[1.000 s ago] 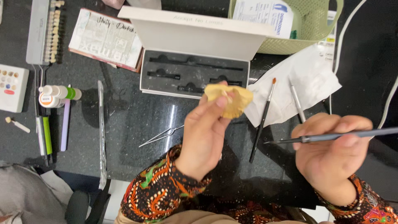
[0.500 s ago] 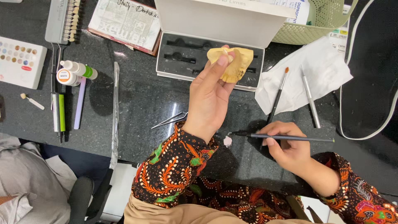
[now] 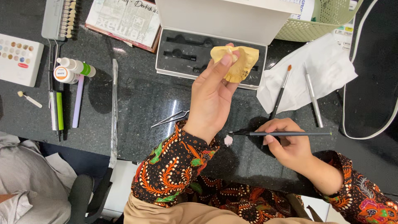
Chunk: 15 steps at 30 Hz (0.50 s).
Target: The person holds a dental cast and uses a fine brush to apply pink material to the gum area. They repeatedly dip the brush into a small pile of material on the table and carefully paint the surface of the model.
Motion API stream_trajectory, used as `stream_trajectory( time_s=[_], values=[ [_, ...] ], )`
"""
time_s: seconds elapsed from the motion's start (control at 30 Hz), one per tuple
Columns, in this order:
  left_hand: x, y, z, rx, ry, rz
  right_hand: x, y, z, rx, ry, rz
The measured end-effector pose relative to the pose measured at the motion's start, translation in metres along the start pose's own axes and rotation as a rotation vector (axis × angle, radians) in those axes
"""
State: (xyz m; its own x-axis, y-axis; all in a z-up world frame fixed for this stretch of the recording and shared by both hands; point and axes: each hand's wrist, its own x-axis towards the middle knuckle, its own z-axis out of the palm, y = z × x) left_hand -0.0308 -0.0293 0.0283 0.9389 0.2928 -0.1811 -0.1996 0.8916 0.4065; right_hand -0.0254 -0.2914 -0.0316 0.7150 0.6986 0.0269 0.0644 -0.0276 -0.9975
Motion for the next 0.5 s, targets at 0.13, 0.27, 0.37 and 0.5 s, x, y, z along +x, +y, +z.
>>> stream_trajectory(
  time_s=[0.13,0.27,0.37,0.5],
  values=[
    [-0.0002,-0.0010,-0.0011,-0.005,-0.011,0.001,0.0003,0.0000,-0.0015,0.035,0.004,0.043],
    [-0.0002,-0.0021,-0.0021,-0.017,-0.022,0.009,-0.0008,0.0010,-0.0027,0.035,-0.005,0.047],
    [-0.0001,-0.0018,-0.0019,-0.018,-0.019,0.008,-0.0011,0.0009,-0.0030,0.033,-0.008,0.058],
    [-0.0008,-0.0006,-0.0010,-0.004,-0.006,-0.003,-0.0006,0.0004,-0.0032,0.035,-0.008,0.049]
  ],
)
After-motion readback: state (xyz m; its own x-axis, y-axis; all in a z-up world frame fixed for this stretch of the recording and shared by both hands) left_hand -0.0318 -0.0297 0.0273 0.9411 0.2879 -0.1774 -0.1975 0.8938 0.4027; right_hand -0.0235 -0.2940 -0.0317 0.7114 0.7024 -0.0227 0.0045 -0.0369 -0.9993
